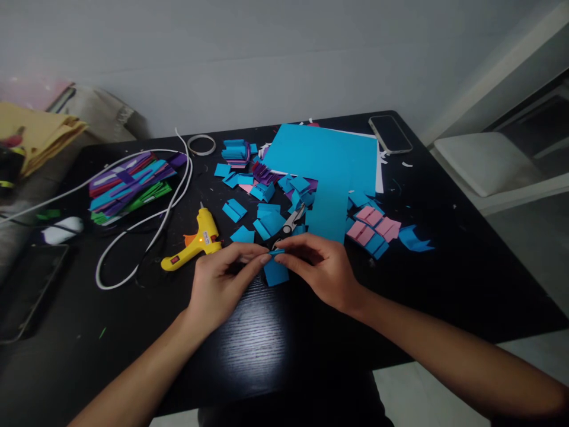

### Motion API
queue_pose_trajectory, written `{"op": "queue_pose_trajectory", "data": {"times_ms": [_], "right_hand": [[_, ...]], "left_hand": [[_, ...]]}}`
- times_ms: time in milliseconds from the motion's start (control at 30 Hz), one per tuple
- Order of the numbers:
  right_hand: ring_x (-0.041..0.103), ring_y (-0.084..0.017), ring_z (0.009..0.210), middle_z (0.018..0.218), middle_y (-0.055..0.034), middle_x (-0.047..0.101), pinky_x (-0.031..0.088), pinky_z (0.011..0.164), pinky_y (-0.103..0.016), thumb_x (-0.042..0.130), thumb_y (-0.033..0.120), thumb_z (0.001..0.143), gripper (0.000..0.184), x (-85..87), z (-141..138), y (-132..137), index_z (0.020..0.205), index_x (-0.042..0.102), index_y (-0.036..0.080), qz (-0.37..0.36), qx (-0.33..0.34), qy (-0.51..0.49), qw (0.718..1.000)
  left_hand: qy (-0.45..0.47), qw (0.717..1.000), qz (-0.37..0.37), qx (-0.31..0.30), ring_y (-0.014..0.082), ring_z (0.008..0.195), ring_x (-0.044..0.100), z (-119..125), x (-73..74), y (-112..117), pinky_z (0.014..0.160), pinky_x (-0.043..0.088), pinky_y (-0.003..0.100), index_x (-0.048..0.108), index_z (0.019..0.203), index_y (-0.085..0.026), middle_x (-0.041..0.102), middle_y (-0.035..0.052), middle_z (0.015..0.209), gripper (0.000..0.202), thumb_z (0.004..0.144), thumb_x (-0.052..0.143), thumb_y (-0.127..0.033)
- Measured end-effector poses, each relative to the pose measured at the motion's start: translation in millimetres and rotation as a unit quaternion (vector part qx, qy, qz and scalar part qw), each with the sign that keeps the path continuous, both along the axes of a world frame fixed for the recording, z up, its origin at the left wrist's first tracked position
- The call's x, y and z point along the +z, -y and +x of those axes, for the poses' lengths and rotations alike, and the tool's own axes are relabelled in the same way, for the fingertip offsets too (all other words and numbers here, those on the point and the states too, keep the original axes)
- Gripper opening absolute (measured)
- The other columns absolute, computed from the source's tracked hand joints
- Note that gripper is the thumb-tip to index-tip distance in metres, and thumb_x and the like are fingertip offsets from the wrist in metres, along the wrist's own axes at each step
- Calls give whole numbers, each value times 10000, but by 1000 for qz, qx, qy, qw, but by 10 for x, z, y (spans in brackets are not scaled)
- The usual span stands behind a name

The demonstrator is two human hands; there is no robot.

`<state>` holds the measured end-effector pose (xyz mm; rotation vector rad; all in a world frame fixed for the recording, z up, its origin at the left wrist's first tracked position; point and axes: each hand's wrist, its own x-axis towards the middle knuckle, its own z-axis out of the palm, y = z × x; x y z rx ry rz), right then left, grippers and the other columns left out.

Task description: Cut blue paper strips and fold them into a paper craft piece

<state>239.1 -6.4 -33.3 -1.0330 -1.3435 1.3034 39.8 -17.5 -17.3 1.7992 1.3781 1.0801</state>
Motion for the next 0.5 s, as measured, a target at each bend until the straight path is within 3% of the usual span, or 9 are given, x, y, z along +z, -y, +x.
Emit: {"op": "queue_pose_trajectory", "data": {"times_ms": [500], "right_hand": [[770,-182,828,902,-10,814,633,791,-306,819,294,871,70,-3,1,2,911,798,241,17,-3,28,999]], "left_hand": [[9,1000,-10,-21,133,737,727,23,22,-5,712,607,226,775,931,-205,790,3,842,47,905,756,-239]]}}
